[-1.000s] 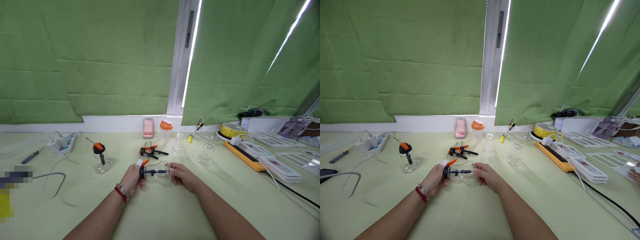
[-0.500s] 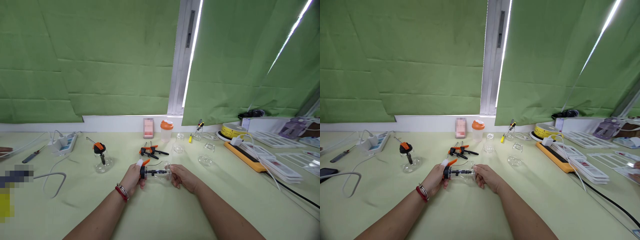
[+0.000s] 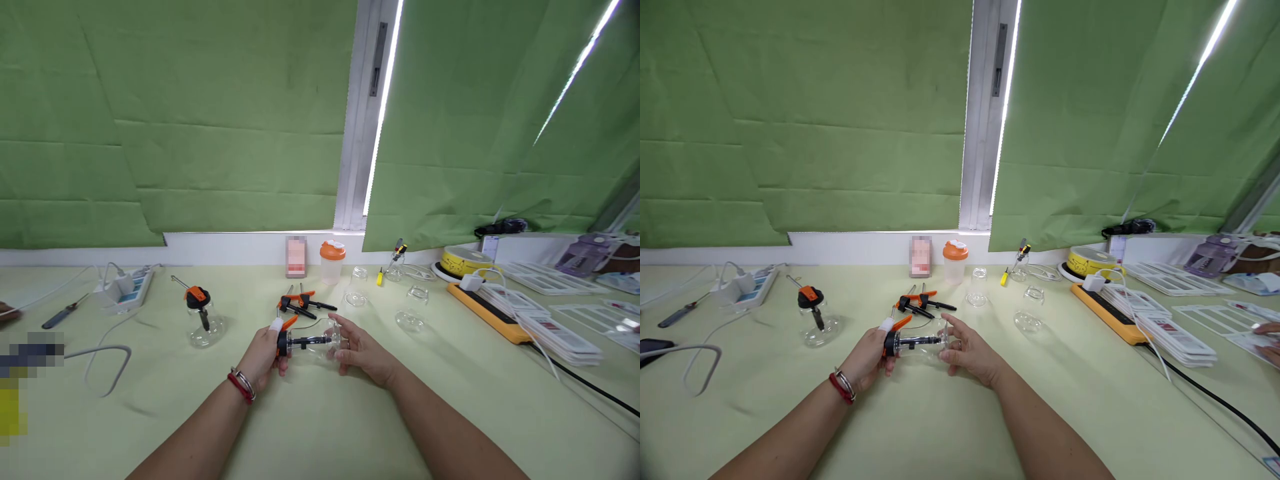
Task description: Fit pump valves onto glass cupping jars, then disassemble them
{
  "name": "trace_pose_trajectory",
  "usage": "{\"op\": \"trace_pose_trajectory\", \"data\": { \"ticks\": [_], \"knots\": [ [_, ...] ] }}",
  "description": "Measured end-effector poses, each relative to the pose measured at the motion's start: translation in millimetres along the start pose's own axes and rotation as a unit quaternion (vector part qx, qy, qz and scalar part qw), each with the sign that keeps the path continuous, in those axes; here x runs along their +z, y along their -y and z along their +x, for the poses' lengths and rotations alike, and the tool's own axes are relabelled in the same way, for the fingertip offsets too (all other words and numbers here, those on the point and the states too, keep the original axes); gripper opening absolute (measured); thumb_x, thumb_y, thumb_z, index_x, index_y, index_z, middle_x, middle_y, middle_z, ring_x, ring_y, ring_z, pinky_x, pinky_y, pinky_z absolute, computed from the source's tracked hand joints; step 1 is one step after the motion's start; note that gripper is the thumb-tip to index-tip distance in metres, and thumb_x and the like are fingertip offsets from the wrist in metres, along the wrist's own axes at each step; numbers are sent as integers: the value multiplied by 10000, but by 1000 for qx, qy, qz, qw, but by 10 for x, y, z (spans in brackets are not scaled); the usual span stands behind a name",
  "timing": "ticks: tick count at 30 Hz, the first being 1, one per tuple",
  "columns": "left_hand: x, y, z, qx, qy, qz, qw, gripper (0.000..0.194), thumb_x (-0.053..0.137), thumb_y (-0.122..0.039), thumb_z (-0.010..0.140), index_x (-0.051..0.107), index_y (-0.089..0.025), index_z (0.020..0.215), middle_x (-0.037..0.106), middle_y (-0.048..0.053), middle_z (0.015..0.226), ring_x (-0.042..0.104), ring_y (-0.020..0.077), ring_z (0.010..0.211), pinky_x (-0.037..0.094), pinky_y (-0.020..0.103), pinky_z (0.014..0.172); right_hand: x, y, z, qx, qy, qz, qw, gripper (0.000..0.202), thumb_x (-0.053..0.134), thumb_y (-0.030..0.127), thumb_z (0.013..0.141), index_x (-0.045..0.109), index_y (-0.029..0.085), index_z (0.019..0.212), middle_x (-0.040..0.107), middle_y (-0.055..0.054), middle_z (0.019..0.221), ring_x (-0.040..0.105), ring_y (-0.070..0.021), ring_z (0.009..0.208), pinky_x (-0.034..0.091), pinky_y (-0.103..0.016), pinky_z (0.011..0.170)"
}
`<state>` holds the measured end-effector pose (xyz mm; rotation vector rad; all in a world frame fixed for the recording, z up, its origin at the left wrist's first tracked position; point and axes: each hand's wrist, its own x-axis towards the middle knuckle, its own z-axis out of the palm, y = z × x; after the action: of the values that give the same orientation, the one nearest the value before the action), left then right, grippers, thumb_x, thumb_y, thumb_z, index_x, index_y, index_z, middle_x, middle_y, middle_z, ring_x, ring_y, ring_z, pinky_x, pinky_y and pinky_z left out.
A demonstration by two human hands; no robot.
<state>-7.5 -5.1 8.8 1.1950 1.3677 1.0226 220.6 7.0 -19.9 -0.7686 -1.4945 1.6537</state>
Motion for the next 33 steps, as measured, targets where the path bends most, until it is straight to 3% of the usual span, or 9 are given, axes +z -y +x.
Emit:
{"op": "trace_pose_trajectory", "data": {
  "ticks": [3, 14, 21, 33],
  "knots": [
    [-8, 20, 17, -28, 24, -44, 998, 457, 384, -537, 829, 477, -192, 544, 522, 11, 505, 416, 99, 313, 336, 218, 305, -6, -16, 16, 3, -1, 3, 1000, 779, 736, 273, 697, 326, 371, 1352, 450, -73, 1174, 598, -168, 801, 533, -304, 558],
    [1, 30, 27, -28, 20, -51, 998, 473, 349, -568, 847, 465, -192, 586, 528, 7, 504, 416, 92, 308, 325, 205, 295, -21, -65, 30, 19, -7, 30, 999, 689, 689, 325, 748, 342, 304, 1343, 494, -71, 1095, 655, -168, 689, 520, -296, 549],
    [-4, 50, 34, -25, 23, -50, 998, 466, 371, -570, 841, 475, -190, 592, 531, 10, 504, 415, 89, 299, 327, 205, 288, 2, -33, 24, 32, -8, 35, 999, 644, 666, 353, 767, 361, 259, 1326, 553, -30, 915, 648, -162, 621, 513, -291, 532],
    [16, -26, -16, -27, 17, -31, 999, 445, 397, -547, 834, 459, -195, 569, 517, -1, 487, 407, 85, 293, 320, 203, 288, 15, -19, 31, 59, -19, 48, 997, 646, 649, 379, 765, 354, 239, 1322, 613, -69, 975, 624, -136, 567, 505, -287, 514]
  ]
}}
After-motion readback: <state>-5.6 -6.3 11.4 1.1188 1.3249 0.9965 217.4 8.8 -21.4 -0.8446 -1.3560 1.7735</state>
